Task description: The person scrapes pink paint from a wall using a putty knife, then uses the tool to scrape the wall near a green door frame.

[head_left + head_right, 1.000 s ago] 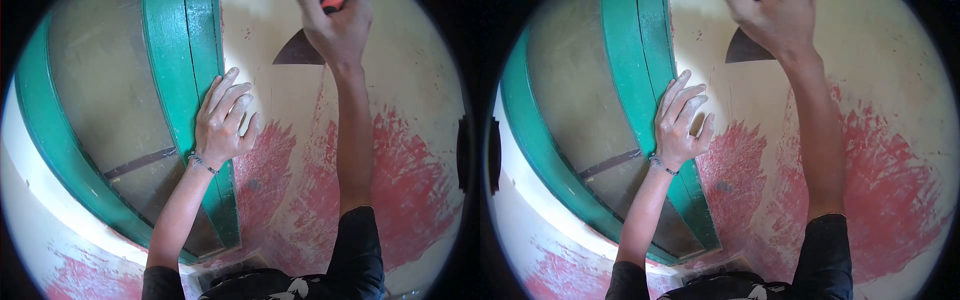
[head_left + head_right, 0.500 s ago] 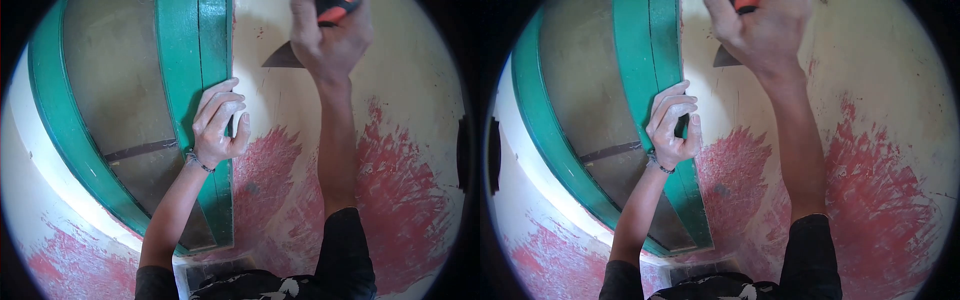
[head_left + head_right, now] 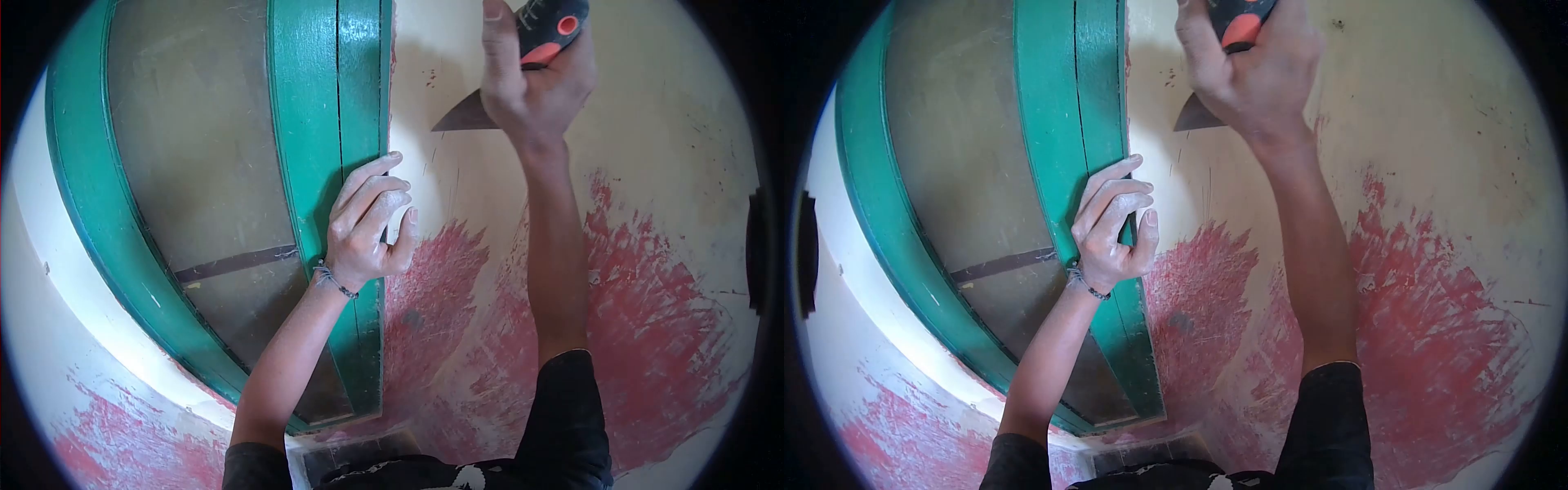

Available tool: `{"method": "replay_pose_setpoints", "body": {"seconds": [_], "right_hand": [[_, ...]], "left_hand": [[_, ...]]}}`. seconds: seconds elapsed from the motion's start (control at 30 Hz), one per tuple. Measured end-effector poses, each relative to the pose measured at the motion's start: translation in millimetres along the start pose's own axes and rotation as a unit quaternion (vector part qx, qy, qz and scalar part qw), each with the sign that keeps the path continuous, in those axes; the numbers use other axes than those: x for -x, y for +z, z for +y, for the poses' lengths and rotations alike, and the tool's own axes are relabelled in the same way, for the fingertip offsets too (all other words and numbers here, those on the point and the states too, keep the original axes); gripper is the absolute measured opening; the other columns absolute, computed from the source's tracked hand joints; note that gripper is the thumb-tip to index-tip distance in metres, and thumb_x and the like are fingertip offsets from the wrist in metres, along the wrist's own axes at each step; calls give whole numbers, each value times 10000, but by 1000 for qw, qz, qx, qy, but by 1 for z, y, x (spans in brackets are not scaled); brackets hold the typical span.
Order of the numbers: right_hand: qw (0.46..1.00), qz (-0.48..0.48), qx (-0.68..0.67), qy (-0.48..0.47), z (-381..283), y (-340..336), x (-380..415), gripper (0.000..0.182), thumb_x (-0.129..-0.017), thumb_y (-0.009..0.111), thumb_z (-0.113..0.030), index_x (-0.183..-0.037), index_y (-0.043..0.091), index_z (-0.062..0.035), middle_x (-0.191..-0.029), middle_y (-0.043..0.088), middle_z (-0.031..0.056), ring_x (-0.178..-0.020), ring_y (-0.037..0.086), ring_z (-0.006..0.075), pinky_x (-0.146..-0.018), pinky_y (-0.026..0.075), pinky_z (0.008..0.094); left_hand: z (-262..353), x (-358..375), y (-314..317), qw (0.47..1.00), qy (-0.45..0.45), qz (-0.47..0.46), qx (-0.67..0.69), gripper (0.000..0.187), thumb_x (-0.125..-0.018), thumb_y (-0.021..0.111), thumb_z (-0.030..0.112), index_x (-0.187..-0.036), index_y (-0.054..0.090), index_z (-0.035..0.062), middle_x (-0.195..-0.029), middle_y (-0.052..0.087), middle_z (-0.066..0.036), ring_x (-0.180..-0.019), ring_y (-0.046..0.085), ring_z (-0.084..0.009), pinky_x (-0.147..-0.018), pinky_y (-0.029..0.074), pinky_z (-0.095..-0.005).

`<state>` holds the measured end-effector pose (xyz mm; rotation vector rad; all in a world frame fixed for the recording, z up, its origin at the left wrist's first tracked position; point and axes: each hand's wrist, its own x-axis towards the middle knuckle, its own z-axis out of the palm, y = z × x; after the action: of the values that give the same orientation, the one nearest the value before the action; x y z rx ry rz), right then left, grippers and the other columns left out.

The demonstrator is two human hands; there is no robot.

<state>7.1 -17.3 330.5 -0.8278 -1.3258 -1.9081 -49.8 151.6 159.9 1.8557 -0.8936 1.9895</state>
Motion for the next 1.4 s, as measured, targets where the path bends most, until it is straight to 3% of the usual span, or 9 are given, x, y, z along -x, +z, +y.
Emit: {"method": "replay_pose_setpoints", "body": {"seconds": [0.07, 0.2, 0.27, 0.37, 0.53, 0.8, 1.07, 1.3, 1.4], "right_hand": [[981, 103, -89, 137, -7, -2, -9, 217, -954, 690, -140, -911, 499, -49, -678, 470, -38, -544, 441, 59, -482, 340, 242], [996, 82, 2, -24, 14, 16, -5, 221, -987, 668, -169, -893, 495, -68, -649, 475, -43, -498, 430, 47, -438, 355, 232], [999, -2, -37, -8, 16, 5, 0, 206, -1009, 645, -179, -901, 515, -62, -650, 483, -46, -470, 420, 44, -416, 371, 232], [979, 90, -127, 129, 6, -18, -23, 208, -994, 662, -173, -897, 514, -64, -654, 494, -37, -484, 446, 54, -439, 383, 237], [995, 3, -57, 80, 2, 7, 0, 245, -970, 712, -195, -897, 521, -61, -639, 538, -11, -481, 504, 72, -459, 415, 235], [967, 49, -129, 216, -10, -16, 0, 255, -944, 749, -186, -906, 543, -40, -640, 562, 5, -481, 539, 81, -468, 434, 238], [992, 25, -78, 100, -5, 7, -4, 244, -971, 706, -180, -866, 547, -27, -592, 558, 26, -461, 518, 94, -455, 434, 243], [991, -51, -39, 115, 7, 11, 12, 234, -982, 685, -198, -913, 555, -16, -624, 571, 40, -460, 504, 91, -456, 437, 255], [973, 37, -125, 191, -5, -3, 0, 249, -952, 729, -203, -913, 546, -39, -712, 583, 14, -516, 529, 71, -483, 444, 235]], "left_hand": [[-4, -4, 0, 1000, 6, 8, 2, 65, -844, 676, 76, -854, 661, 13, -923, 694, -135, -1076, 676, -374, -894, 546, -431], [-3, -4, -2, 1000, 5, 11, 6, 56, -827, 677, 69, -848, 653, 22, -919, 685, -125, -1010, 666, -352, -866, 540, -420], [-2, -1, -2, 1000, 4, 5, 14, 55, -816, 677, 62, -846, 651, 25, -914, 680, -121, -985, 660, -345, -852, 538, -418], [-4, -3, -2, 1000, 7, 7, 22, 56, -805, 676, 56, -842, 647, 26, -908, 675, -117, -970, 655, -343, -840, 537, -419], [-6, -2, -2, 1000, 17, 1, 21, 57, -806, 675, 58, -826, 632, 27, -906, 668, -112, -962, 650, -340, -835, 538, -425], [-5, 0, -3, 999, 13, 3, 45, 79, -790, 690, 51, -819, 623, 20, -898, 659, -123, -941, 644, -347, -850, 546, -432], [-6, 2, 0, 999, 17, 12, 44, 91, -780, 692, 49, -809, 615, 10, -890, 639, -131, -930, 637, -335, -823, 546, -423], [-9, 0, -2, 999, 32, 9, 31, 99, -796, 685, 68, -810, 612, 4, -898, 633, -141, -934, 634, -330, -826, 545, -417], [-7, 0, -1, 998, 11, 16, 53, 88, -763, 690, 42, -799, 614, 16, -879, 639, -122, -914, 635, -345, -804, 536, -433]]}}
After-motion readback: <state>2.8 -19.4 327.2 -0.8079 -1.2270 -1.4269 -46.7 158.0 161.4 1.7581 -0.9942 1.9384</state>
